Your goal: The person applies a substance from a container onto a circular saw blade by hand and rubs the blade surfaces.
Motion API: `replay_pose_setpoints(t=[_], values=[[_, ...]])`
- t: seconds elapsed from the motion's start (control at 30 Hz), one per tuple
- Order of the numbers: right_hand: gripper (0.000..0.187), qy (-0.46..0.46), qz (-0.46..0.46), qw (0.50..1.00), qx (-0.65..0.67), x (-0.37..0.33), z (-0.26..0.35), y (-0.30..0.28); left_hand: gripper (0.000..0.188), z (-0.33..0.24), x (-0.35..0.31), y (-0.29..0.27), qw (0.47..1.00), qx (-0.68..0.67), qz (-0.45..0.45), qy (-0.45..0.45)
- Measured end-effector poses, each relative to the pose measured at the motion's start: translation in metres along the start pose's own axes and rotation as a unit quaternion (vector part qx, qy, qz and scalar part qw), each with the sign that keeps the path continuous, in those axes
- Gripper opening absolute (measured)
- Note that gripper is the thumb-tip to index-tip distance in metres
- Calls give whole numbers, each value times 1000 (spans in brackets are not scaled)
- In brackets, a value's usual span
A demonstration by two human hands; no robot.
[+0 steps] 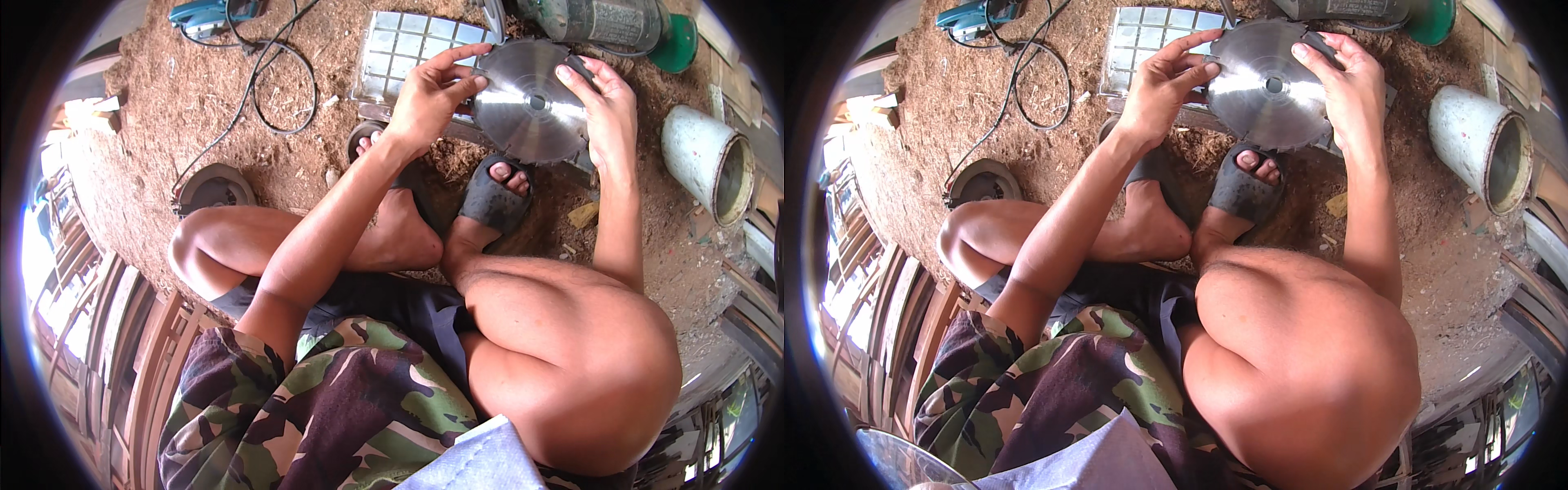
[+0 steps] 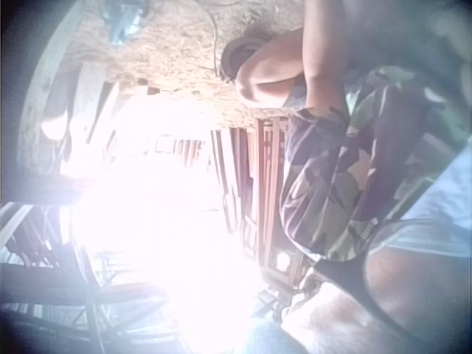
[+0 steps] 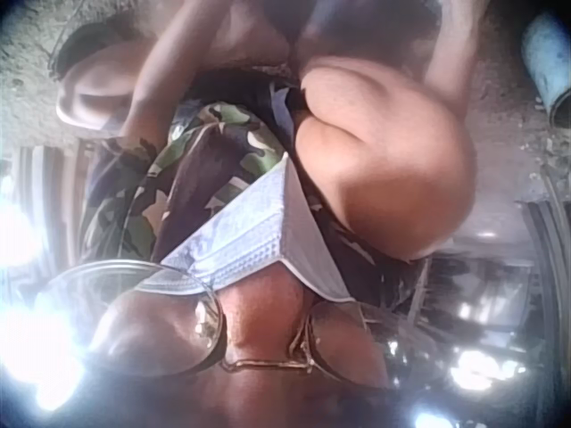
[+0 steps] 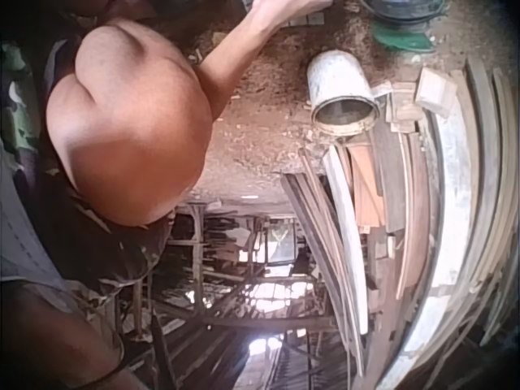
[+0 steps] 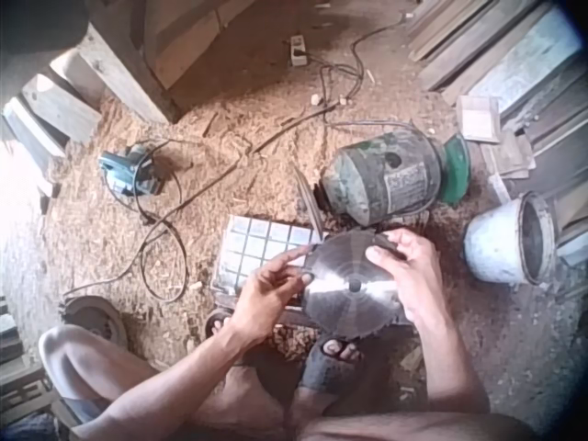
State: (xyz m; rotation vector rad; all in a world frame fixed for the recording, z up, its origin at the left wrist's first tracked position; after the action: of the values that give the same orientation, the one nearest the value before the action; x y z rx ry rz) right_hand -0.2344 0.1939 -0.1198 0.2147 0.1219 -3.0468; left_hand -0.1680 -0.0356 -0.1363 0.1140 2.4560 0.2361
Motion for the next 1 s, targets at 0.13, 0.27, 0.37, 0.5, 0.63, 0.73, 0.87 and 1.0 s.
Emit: replay_pose_setpoints(t=[0.13, 0.27, 0.37, 0.5, 0.63, 0.73, 0.87, 1.0], values=[[36, 2, -2, 1000, 6, -1, 3, 1, 47, -1, -1, 0, 1000, -12, 5, -4], [34, 4, -4, 1000, -2, -3, 8, 2, 47, -1, -1, 0, 1000, -8, 7, -3], [32, 4, -4, 1000, 5, -4, 8, 1, 47, -1, -1, 1, 1000, 1, 2, -2], [31, 4, -7, 1000, 4, -5, 7, -1, 48, 0, -2, 2, 1000, -17, 9, -4], [32, 19, 3, 1000, 14, -6, 2, -4, 44, 0, -3, 1, 999, -46, 1, 4], [33, 57, 80, 993, 63, -9, -2, 1, 33, 5, -3, -4, 997, -80, -9, 9], [33, 42, 177, 983, -10, -17, 13, 23, 23, 6, 1, -6, 998, -62, -13, 13], [28, 84, 183, 976, 82, -20, -6, 31, 26, 3, 4, -8, 998, -51, -15, 25]])
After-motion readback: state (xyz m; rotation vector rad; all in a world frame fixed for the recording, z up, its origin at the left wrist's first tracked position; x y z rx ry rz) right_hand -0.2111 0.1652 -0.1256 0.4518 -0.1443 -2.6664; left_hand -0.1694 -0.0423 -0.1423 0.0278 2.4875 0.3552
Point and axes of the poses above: each hand's wrist, its own x-axis towards the middle knuckle, its own y-axis out of the palm, z = x × y, the point moved 10 cm from there along x, towards the middle knuckle, and after that the axes turned 13 degrees about -y, right-handed, at the moved point
